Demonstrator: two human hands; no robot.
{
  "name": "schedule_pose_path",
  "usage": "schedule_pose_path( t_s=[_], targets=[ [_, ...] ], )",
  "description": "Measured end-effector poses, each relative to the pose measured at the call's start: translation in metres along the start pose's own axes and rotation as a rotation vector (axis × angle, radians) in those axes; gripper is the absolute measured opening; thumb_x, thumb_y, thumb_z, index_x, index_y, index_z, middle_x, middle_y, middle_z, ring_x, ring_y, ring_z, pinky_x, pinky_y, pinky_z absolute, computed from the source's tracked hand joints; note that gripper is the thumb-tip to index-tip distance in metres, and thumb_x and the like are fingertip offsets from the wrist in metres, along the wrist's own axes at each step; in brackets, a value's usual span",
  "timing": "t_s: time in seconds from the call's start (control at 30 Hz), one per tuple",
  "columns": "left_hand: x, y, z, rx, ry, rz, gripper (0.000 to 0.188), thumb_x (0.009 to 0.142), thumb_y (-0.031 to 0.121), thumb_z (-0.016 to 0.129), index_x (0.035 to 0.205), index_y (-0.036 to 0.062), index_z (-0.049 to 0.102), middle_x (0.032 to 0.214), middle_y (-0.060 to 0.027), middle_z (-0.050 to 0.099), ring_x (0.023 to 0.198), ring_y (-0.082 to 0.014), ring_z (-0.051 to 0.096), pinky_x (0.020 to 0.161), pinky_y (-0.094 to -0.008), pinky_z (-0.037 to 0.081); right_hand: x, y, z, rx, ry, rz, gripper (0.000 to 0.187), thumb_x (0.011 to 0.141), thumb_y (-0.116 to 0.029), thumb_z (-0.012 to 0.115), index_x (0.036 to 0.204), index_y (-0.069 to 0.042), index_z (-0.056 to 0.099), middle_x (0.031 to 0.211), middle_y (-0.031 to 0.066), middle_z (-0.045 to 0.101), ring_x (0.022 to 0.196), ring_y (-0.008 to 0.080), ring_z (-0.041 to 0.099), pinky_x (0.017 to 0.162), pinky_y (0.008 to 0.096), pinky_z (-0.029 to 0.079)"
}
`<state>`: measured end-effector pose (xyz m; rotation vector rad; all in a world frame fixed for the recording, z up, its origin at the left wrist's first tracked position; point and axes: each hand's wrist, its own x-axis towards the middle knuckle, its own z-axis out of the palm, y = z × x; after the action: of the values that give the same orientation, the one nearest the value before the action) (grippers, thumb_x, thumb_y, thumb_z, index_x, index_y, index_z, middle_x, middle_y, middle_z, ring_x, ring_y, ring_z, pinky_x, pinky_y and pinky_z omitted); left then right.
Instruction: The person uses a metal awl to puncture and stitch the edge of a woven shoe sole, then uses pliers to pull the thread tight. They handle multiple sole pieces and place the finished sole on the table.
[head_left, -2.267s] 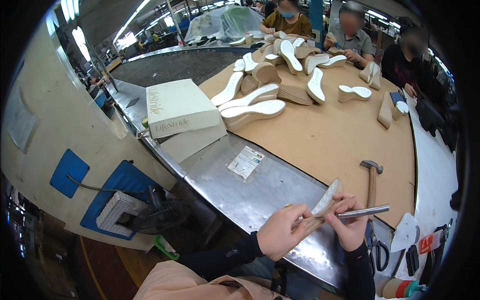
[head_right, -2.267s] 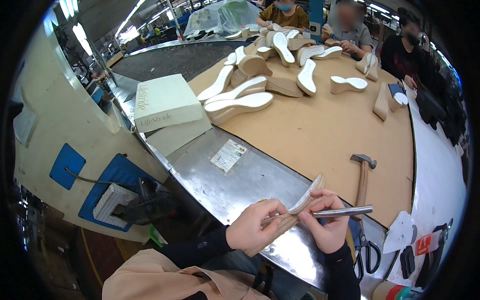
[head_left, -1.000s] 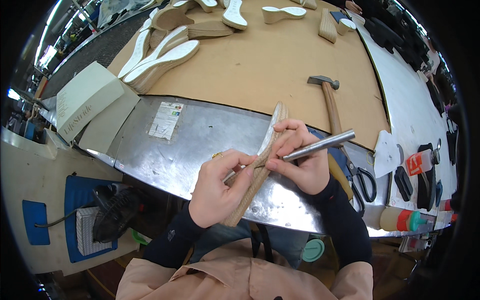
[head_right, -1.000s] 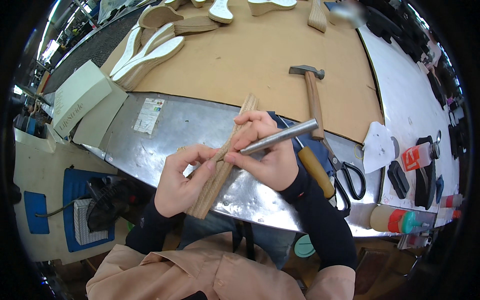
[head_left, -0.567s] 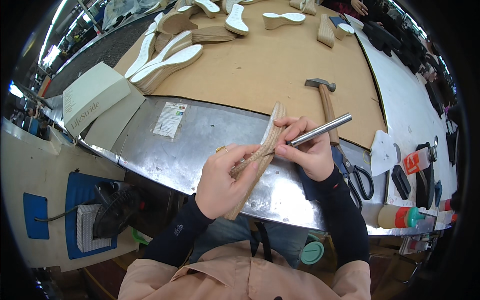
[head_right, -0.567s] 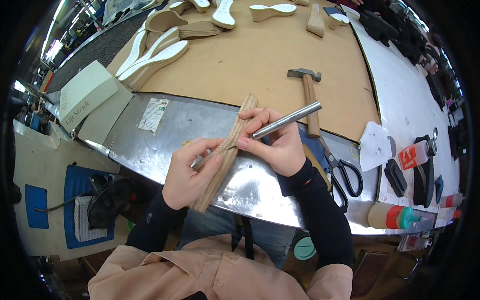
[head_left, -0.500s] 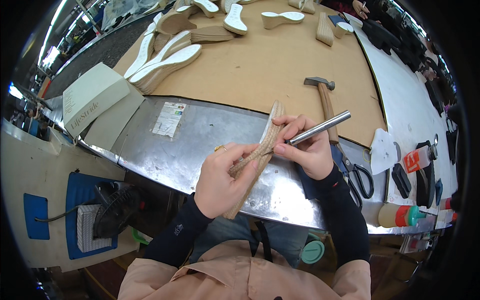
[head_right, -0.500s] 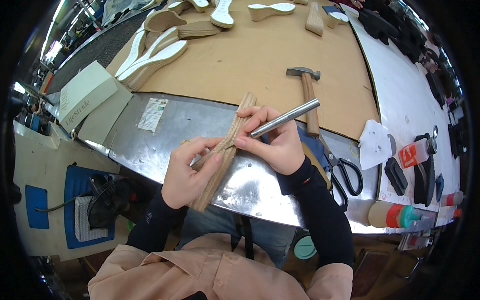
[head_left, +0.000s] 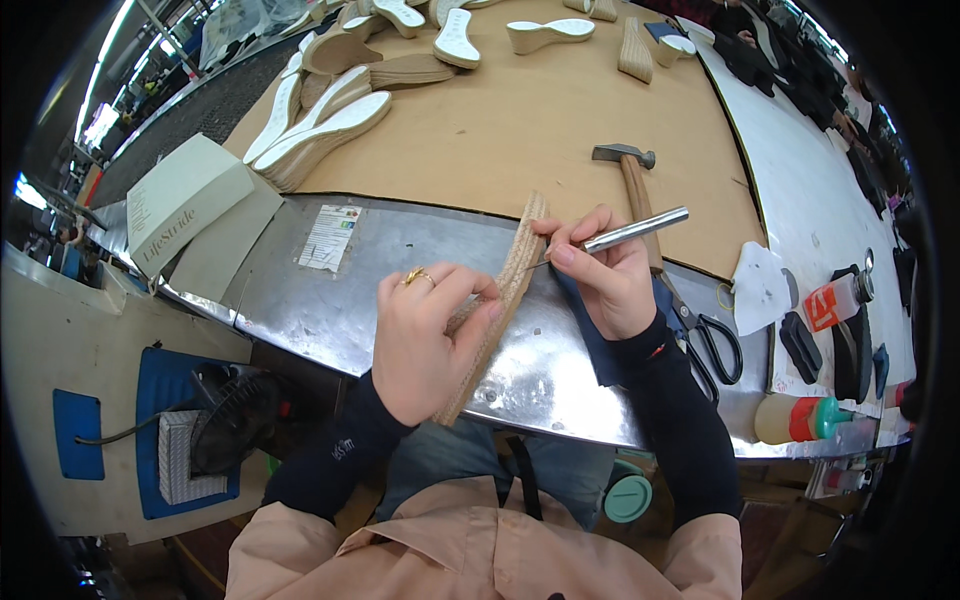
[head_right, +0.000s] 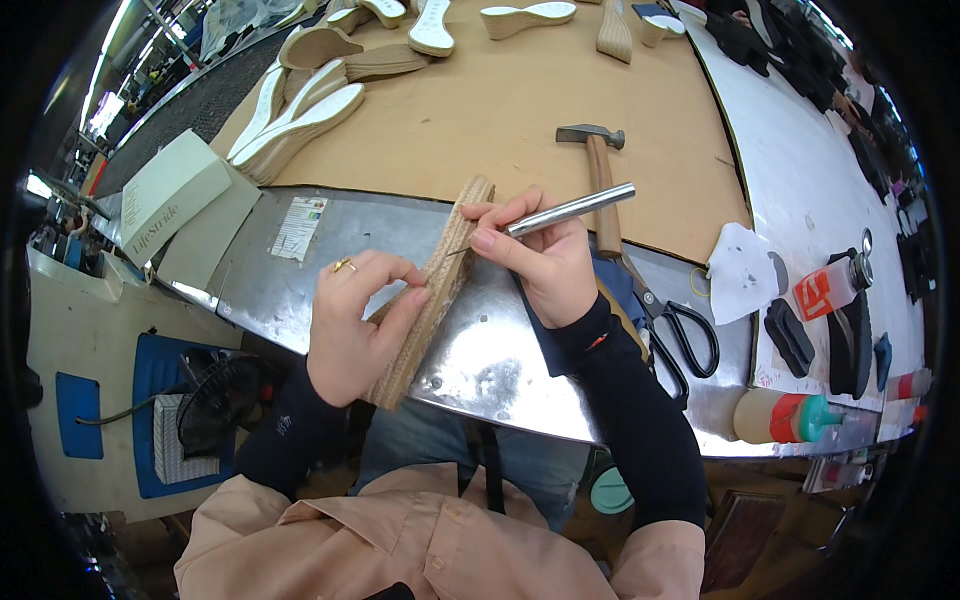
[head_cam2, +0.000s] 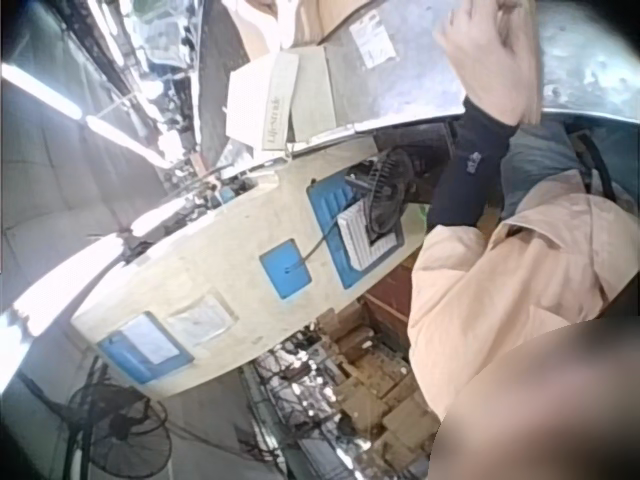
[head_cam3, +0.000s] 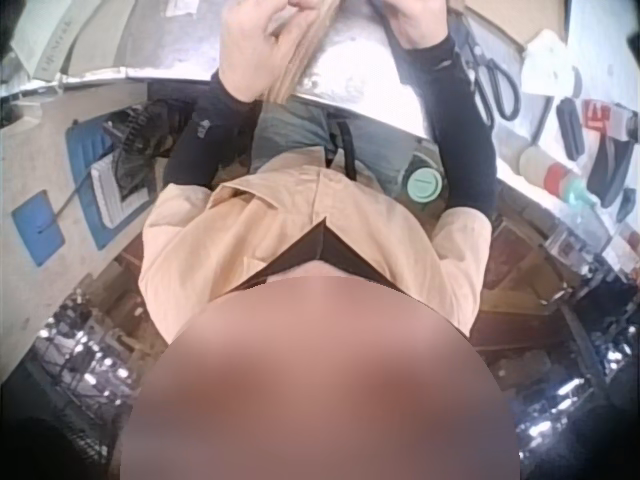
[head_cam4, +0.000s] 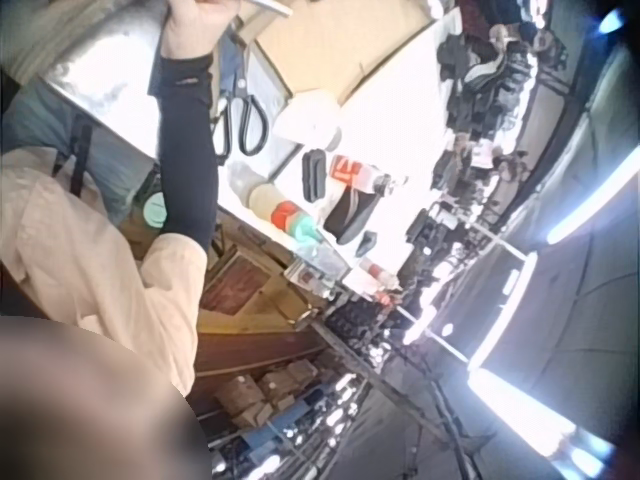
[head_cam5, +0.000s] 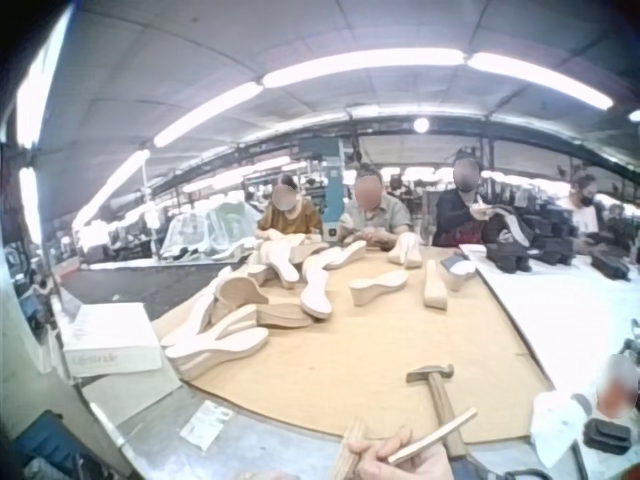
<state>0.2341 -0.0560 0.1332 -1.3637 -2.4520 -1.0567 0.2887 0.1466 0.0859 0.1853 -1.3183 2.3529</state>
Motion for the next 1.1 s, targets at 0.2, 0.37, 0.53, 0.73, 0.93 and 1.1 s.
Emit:
schedule_pose_path(
  t_s=[0.2,0.37,0.53,0.73,0.93,1.1],
  targets=[
    [0.010,-0.001,-0.002,0.075,-0.100,0.082,0.007,0.085,0.010,0.065,0.085,0.0082,0.059,0.082,-0.0026,0.061,0.081,-0.0228,0.060,0.080,-0.0372,0.038,-0.001,-0.001,0.000,-0.070,0.007,0.000,0.021,0.080,0.004,0.074,0.089,-0.004,0.057,0.087,0.0083,0.068,0.108,0.0238,0.063,0.095,0.0369,0.048],
    [0.014,-0.004,0.002,0.090,-0.108,0.097,0.006,0.087,0.007,0.062,0.086,0.0052,0.056,0.081,-0.0065,0.060,0.080,-0.0253,0.060,0.078,-0.0386,0.040,0.000,-0.001,0.000,-0.080,-0.006,0.001,0.021,0.079,0.003,0.075,0.088,-0.004,0.057,0.087,0.0082,0.068,0.108,0.0236,0.062,0.096,0.0368,0.047],
    [0.020,-0.019,-0.005,-0.253,-0.056,-0.280,0.008,0.087,0.003,0.058,0.093,-0.0003,0.054,0.090,-0.0125,0.063,0.086,-0.0283,0.062,0.075,-0.0412,0.046,0.000,-0.002,0.001,-0.086,-0.016,-0.010,0.021,0.078,0.002,0.075,0.087,-0.003,0.057,0.087,0.0081,0.067,0.108,0.0233,0.062,0.096,0.0367,0.047],
    [0.010,-0.023,0.002,-0.154,0.161,-0.082,0.031,0.087,0.005,0.063,0.117,-0.0018,0.057,0.107,-0.0103,0.065,0.093,-0.0169,0.063,0.083,-0.0308,0.049,-0.001,-0.004,0.003,-0.309,-0.074,-0.077,0.023,0.077,-0.001,0.078,0.088,-0.003,0.058,0.083,0.0052,0.066,0.110,0.0222,0.059,0.096,0.0359,0.045],
    [0.000,-0.003,0.011,-0.427,-0.038,-0.163,0.035,0.078,0.008,0.072,0.111,-0.0015,0.063,0.099,-0.0155,0.067,0.085,-0.0250,0.066,0.076,-0.0340,0.050,-0.003,-0.007,0.008,-0.446,-0.086,-0.066,0.025,0.076,-0.003,0.079,0.087,-0.004,0.057,0.080,0.0036,0.066,0.112,0.0212,0.056,0.097,0.0357,0.041],
    [0.002,-0.001,0.015,-0.375,0.004,-0.185,0.030,0.076,0.010,0.074,0.103,-0.0002,0.067,0.089,-0.0138,0.066,0.076,-0.0242,0.063,0.070,-0.0322,0.049,-0.001,-0.005,0.011,-0.503,-0.096,-0.075,0.025,0.075,-0.003,0.079,0.087,-0.004,0.057,0.079,0.0036,0.066,0.110,0.0200,0.055,0.098,0.0354,0.041]
  ],
)
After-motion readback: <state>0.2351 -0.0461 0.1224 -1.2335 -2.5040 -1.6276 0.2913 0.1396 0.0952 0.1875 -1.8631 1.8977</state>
